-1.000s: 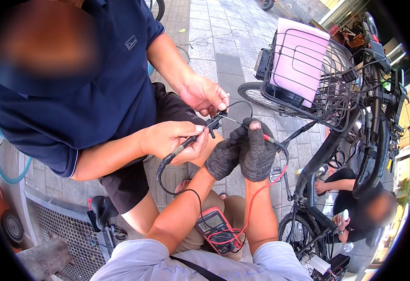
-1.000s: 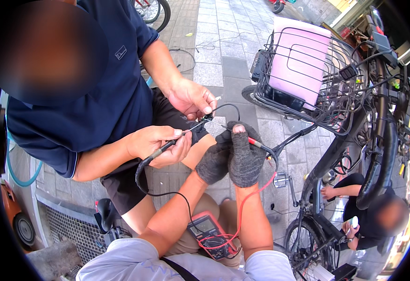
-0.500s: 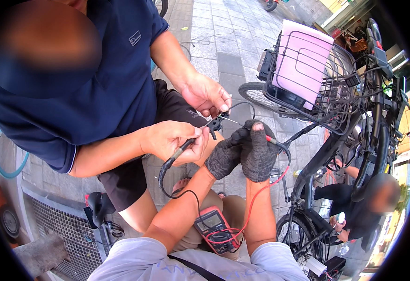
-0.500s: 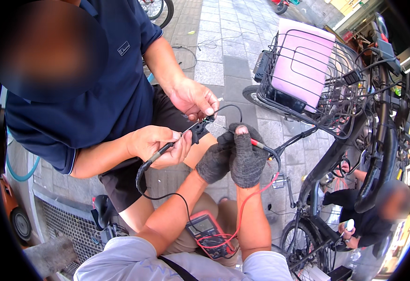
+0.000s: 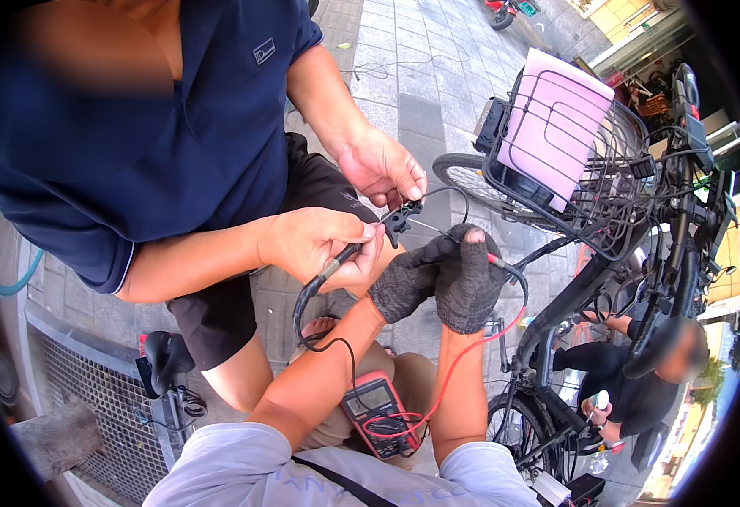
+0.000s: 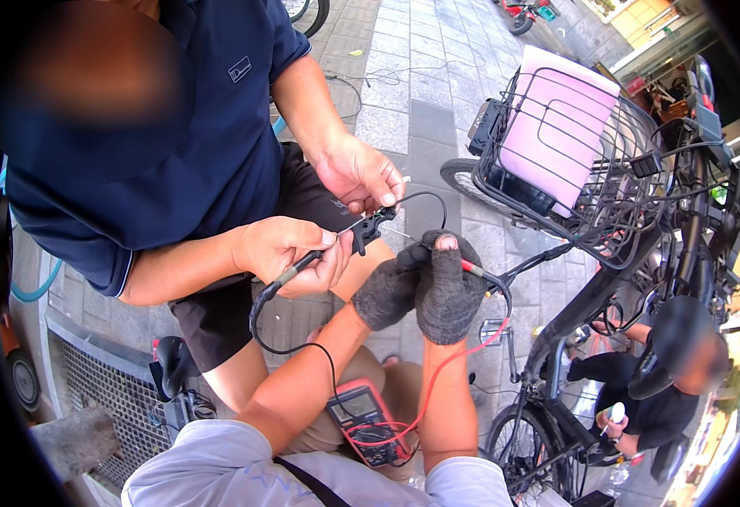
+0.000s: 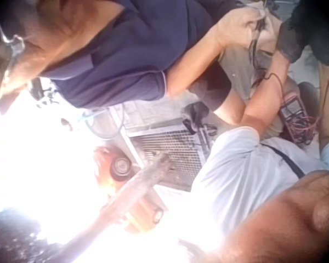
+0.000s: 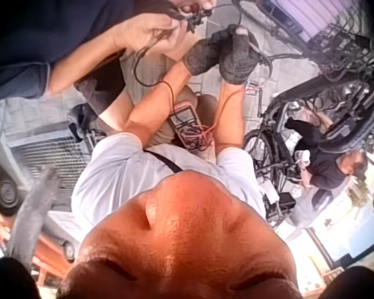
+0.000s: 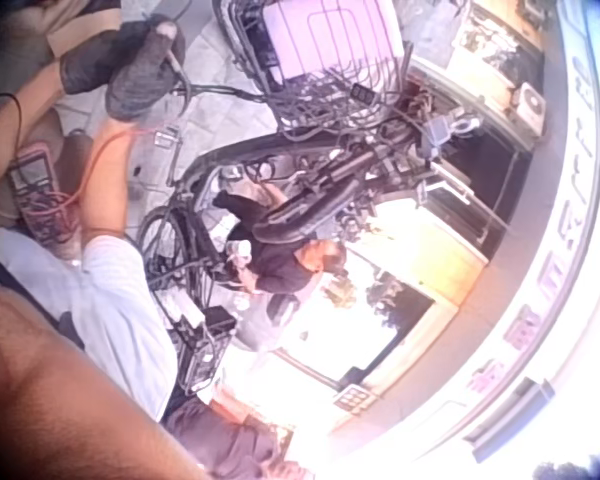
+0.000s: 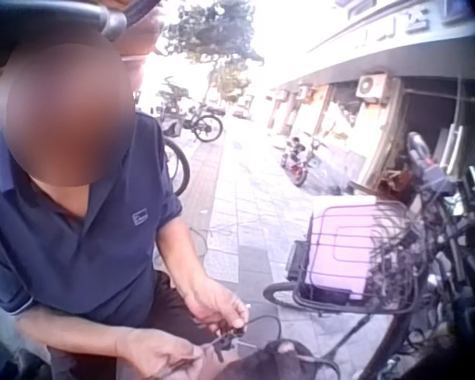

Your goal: The person sits on the sidewalk and uses a multimeter to test the electrical continuity and voltage of wires on an electric bicycle. They manipulate the multimeter probes and the bicycle's wiring harness while a second person observes and assists by holding wires.

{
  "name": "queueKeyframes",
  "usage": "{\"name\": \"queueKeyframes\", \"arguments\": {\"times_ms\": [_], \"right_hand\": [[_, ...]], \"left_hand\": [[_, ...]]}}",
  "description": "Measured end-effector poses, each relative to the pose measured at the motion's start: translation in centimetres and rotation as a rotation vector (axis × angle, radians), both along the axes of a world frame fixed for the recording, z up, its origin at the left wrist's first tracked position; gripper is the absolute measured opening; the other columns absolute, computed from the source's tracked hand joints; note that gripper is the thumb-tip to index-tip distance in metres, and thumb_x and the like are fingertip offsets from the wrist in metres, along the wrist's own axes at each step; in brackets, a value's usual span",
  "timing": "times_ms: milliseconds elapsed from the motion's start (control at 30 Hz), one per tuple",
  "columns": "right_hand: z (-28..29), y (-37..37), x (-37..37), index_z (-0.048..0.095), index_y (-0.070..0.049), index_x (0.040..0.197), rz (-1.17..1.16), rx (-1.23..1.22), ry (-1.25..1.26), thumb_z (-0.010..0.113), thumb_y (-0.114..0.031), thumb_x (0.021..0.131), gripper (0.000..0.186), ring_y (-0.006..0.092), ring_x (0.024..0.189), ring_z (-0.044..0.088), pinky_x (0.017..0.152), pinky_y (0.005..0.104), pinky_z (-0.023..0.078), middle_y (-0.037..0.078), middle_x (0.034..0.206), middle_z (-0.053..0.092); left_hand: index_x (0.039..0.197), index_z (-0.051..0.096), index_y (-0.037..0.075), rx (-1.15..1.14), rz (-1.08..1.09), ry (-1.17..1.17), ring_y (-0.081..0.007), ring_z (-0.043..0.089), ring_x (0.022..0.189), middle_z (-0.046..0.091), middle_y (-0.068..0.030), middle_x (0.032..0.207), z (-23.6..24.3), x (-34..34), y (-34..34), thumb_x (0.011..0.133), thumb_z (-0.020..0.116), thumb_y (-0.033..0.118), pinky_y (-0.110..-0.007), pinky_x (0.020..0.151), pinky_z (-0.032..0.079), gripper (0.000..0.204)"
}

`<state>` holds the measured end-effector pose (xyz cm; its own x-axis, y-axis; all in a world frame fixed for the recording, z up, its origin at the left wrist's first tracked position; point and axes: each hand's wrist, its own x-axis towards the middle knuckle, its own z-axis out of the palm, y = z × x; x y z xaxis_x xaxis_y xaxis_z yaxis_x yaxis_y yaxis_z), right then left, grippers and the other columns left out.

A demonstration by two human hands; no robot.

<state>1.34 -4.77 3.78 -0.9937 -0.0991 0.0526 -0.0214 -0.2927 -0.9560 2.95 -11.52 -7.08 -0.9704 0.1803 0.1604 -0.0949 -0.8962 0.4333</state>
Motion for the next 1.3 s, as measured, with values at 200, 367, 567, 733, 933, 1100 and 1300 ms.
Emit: {"name": "queueKeyframes", "arguments": {"times_ms": [200,367,567,733,933,1100,1300], "right_hand": [[0.0,0.3,0.0,0.063,0.003,0.102,0.008,-0.018,0.013,0.070,-0.038,0.095,0.042,0.0248,0.071,0.065,0.067,0.0368,0.054,0.013,0.080,0.064],[0.6,1.4,1.1,0.063,0.006,0.110,-0.038,-0.114,0.055,0.069,-0.036,0.095,0.046,0.0251,0.078,0.068,0.073,0.0369,0.055,0.016,0.088,0.069],[0.5,3.8,2.6,0.061,0.004,0.115,-0.087,0.127,0.322,0.070,-0.012,0.091,0.029,0.0243,0.081,0.068,0.077,0.0370,0.055,0.017,0.100,0.070],[0.4,4.7,3.8,0.061,0.001,0.109,-0.155,0.199,0.373,0.065,-0.015,0.095,0.022,0.0218,0.088,0.067,0.080,0.0348,0.054,0.018,0.105,0.070],[-1.4,6.5,4.5,0.059,0.001,0.116,-0.253,0.256,0.432,0.064,-0.021,0.097,0.030,0.0291,0.087,0.072,0.078,0.0406,0.059,0.019,0.107,0.070],[-1.8,7.2,5.3,0.062,0.003,0.111,-0.269,0.385,0.454,0.065,-0.011,0.096,0.022,0.0249,0.084,0.071,0.078,0.0386,0.060,0.016,0.104,0.070],[-1.9,6.2,6.2,0.064,0.003,0.107,-0.269,0.380,0.376,0.064,-0.005,0.096,0.013,0.0177,0.086,0.068,0.080,0.0319,0.055,0.013,0.098,0.071]], "left_hand": [[0.132,0.058,0.005,-0.184,0.108,0.011,-0.0174,0.063,0.111,0.063,-0.0047,0.123,-0.9,0.1,0.1,0.094,0.067,0.012,-0.034,0.096,0.054,0.039],[0.123,0.062,0.006,0.010,-0.024,-0.106,-0.0178,0.066,0.103,0.067,-0.0051,0.115,0.1,0.4,-0.1,0.096,0.068,0.014,-0.036,0.091,0.057,0.030],[0.120,0.063,0.002,0.002,-0.096,-0.093,-0.0184,0.067,0.101,0.068,-0.0067,0.111,0.2,0.3,-0.2,0.095,0.067,0.018,-0.037,0.091,0.056,0.030],[0.119,0.063,0.003,0.036,-0.079,-0.104,-0.0204,0.068,0.099,0.068,-0.0079,0.110,-0.5,-0.1,0.3,0.095,0.066,0.015,-0.038,0.090,0.057,0.027],[0.121,0.063,0.005,0.115,-0.057,-0.091,-0.0232,0.068,0.101,0.069,-0.0084,0.109,-0.7,0.2,0.4,0.096,0.064,0.013,-0.040,0.090,0.056,0.026],[0.120,0.064,0.007,0.266,-0.029,-0.147,-0.0248,0.068,0.102,0.071,-0.0065,0.103,-0.8,0.1,0.3,0.094,0.065,0.011,-0.044,0.093,0.054,0.026],[0.121,0.064,0.010,0.375,-0.056,-0.103,-0.0287,0.067,0.105,0.069,-0.0075,0.103,-0.7,0.0,0.3,0.095,0.063,0.012,-0.046,0.095,0.052,0.025]]}}
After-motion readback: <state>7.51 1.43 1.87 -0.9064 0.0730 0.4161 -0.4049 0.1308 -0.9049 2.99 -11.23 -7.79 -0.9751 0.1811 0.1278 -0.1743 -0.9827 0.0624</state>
